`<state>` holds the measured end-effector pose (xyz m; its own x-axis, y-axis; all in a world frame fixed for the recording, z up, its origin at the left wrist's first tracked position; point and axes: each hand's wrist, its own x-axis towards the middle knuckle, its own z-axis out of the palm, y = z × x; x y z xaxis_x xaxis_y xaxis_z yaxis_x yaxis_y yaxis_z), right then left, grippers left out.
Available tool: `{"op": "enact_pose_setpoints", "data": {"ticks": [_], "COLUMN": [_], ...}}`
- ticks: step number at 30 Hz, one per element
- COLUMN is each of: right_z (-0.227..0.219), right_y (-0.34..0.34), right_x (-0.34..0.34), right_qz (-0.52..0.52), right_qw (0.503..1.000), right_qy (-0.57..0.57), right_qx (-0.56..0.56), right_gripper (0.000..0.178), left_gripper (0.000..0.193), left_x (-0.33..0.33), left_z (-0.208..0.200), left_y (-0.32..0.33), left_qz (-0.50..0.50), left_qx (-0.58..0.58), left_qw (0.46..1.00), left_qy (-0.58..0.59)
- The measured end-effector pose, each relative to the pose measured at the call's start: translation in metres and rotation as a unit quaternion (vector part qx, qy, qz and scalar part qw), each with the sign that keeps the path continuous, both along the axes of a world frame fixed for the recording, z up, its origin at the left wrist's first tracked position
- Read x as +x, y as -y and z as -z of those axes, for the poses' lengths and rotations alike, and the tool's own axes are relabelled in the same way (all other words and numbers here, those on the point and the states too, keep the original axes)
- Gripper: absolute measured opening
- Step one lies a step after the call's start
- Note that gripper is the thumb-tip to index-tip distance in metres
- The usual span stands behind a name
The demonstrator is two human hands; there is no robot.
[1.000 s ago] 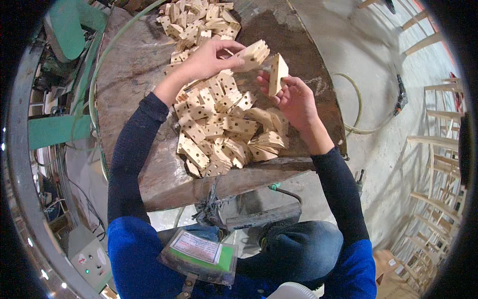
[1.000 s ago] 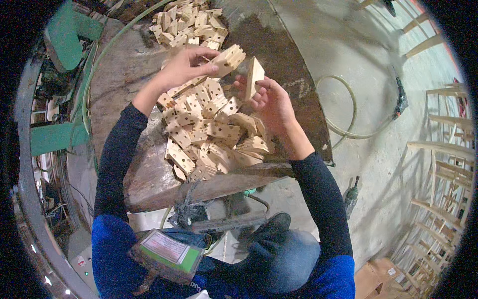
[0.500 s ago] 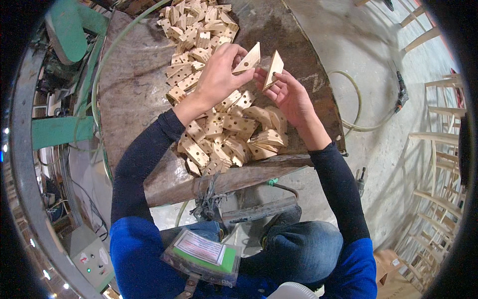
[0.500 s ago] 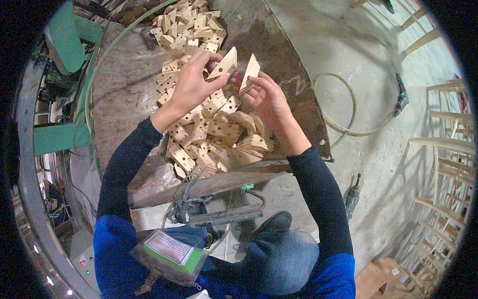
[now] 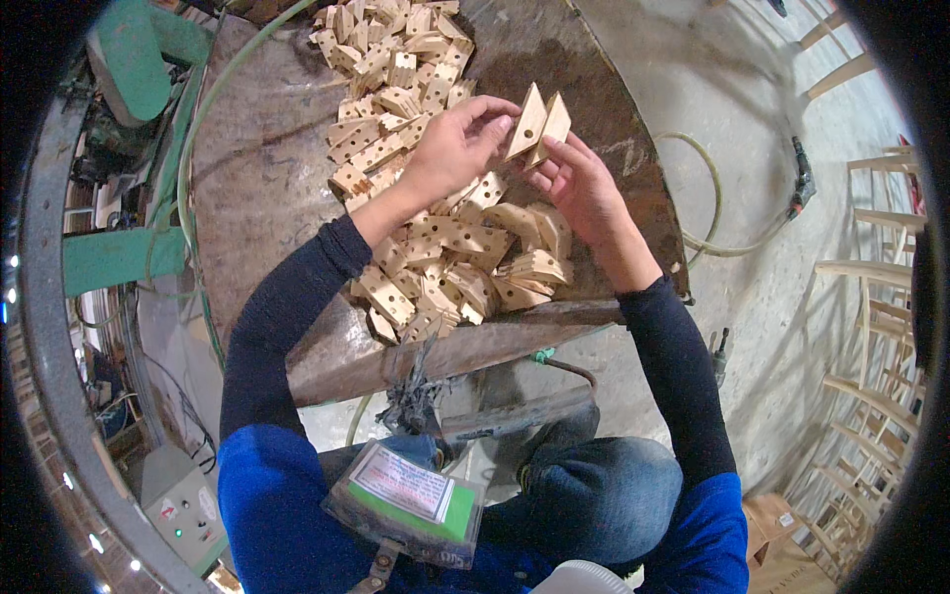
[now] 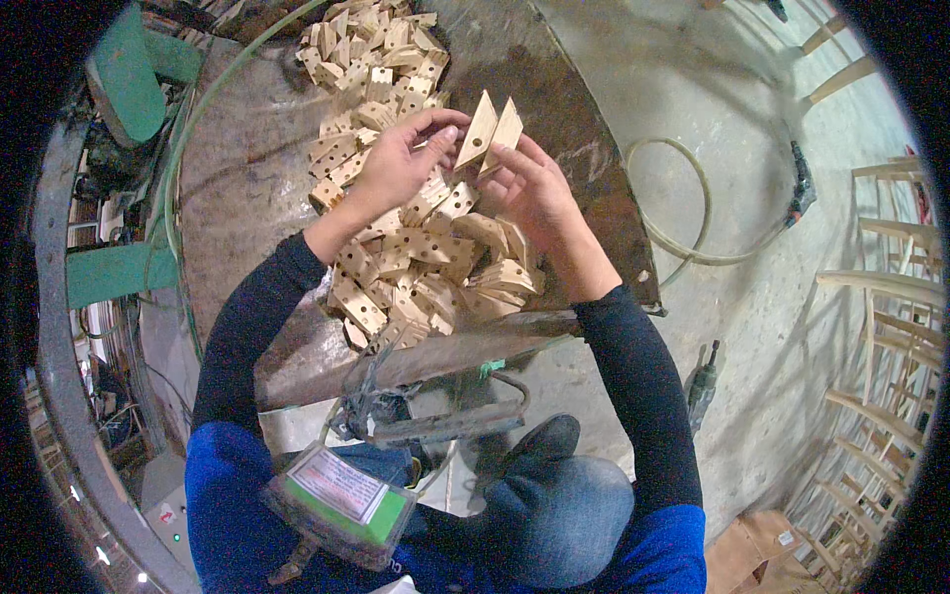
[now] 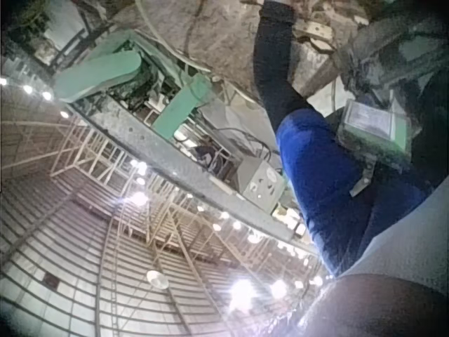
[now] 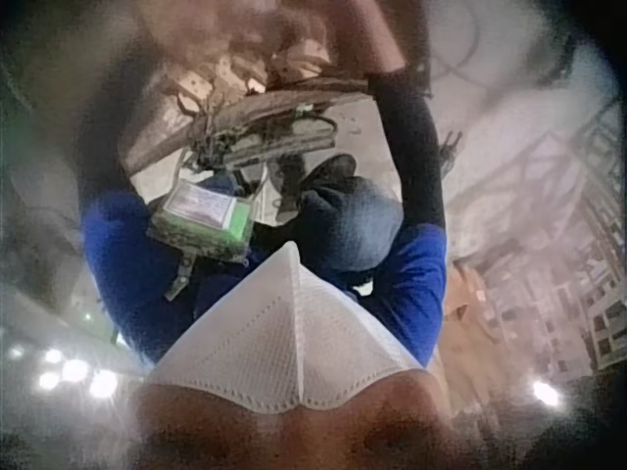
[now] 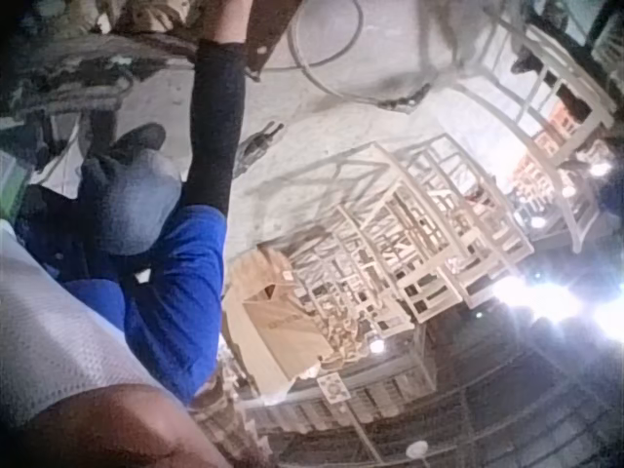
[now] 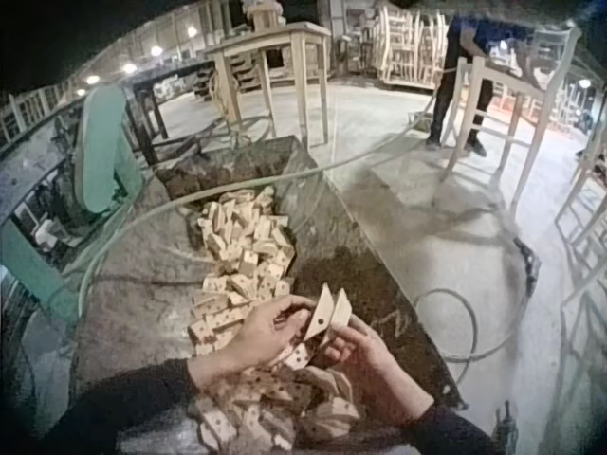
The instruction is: The person sits on the floor and assembles small wooden pieces with holes into larger structures. They pick up pieces, fit them together, and place the assembled units on the floor. Later, they use a power drill to attach a wooden piece to a chair frame.
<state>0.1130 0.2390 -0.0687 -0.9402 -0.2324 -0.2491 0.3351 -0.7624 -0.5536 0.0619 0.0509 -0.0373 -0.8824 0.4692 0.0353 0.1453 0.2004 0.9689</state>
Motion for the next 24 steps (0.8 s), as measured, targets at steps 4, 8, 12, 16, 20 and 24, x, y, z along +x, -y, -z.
{"op": "enact_pose_setpoints", "data": {"ticks": [4,8,12,16,20,24], "right_z": [-0.001,0.006,0.007,0.008,0.005,0.006], "right_y": [0.002,-0.001,0.0,-0.002,-0.002,0.0], "right_x": [0.001,-0.001,0.0,0.001,0.002,0.005], "right_qz": [0.022,0.012,0.012,-0.001,-0.01,-0.034], "right_qw": [0.999,0.996,0.996,0.995,0.996,0.996], "right_qy": [0.02,-0.001,0.001,-0.001,0.012,0.022], "right_qx": [0.042,0.088,0.084,0.095,0.084,0.076], "right_gripper": [0.031,0.036,0.036,0.035,0.034,0.032], "left_gripper": [0.027,0.034,0.047,0.045,0.038,0.049], "left_x": [-0.023,-0.045,-0.022,-0.004,-0.038,-0.041], "left_z": [0.006,0.047,0.103,0.113,0.069,0.041], "left_y": [0.018,0.048,0.071,0.075,0.079,0.09], "left_qz": [0.046,0.031,0.113,0.101,0.153,0.139], "left_qx": [-0.034,-0.255,-0.531,-0.549,-0.33,-0.093], "left_qw": [0.993,0.966,0.838,0.821,0.912,0.946], "left_qy": [0.1,0.023,-0.059,-0.124,0.189,0.279]}}
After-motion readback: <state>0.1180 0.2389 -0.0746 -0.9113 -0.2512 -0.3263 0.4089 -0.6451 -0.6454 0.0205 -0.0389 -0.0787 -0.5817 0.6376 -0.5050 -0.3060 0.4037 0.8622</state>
